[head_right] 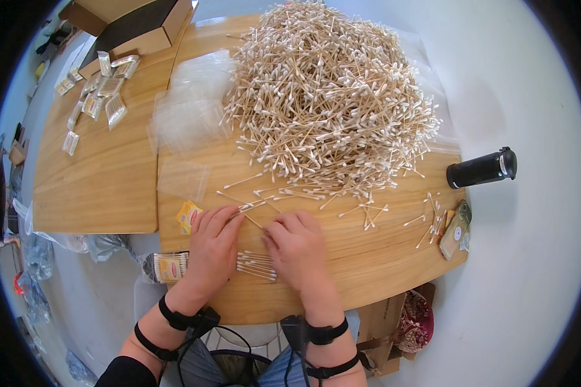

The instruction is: Group cotton swabs and place them into small plastic bags.

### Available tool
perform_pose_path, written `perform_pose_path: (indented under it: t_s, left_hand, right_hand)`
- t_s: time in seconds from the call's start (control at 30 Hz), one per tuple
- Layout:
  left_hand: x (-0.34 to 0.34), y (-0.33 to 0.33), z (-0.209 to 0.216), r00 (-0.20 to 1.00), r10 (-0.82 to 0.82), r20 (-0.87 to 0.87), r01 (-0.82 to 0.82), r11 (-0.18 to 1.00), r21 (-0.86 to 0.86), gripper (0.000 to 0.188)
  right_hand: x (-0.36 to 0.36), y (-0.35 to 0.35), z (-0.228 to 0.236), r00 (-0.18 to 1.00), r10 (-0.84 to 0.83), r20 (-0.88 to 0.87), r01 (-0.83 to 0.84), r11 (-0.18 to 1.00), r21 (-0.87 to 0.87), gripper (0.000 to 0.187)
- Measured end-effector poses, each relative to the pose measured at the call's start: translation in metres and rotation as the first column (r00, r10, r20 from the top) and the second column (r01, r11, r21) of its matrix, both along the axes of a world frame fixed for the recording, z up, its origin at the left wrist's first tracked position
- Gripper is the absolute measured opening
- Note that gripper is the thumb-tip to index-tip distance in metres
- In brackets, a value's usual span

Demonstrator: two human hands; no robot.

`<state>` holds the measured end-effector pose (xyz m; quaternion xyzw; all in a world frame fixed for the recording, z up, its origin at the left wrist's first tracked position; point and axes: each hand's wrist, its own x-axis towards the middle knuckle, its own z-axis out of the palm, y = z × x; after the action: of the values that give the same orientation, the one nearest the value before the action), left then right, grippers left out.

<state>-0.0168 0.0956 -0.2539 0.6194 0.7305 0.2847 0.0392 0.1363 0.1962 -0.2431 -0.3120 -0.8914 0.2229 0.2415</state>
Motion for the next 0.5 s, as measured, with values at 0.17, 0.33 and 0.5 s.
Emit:
perform_pose_path:
  t_s: [0.17, 0.33, 0.5]
  left_hand:
    - [-0.001, -0.001, -0.002, 0.999, 0.028, 0.040, -0.030, 0.999, 0.044, 0.034]
    - [-0.004, -0.002, -0.001, 0.998, 0.022, 0.052, -0.023, 1.000, 0.020, 0.030]
    - [-0.002, 0.001, -0.001, 0.998, 0.010, 0.065, -0.013, 0.999, 0.039, 0.030]
  right_hand:
    - [-0.003, -0.001, -0.012, 1.000, -0.009, -0.015, 0.009, 1.000, 0.027, 0.013]
    - [0.017, 0.009, 0.002, 0.995, 0.060, 0.076, -0.054, 0.995, -0.082, 0.013]
    - [0.013, 0.010, -0.004, 0.984, -0.153, -0.090, 0.151, 0.988, -0.031, 0.018]
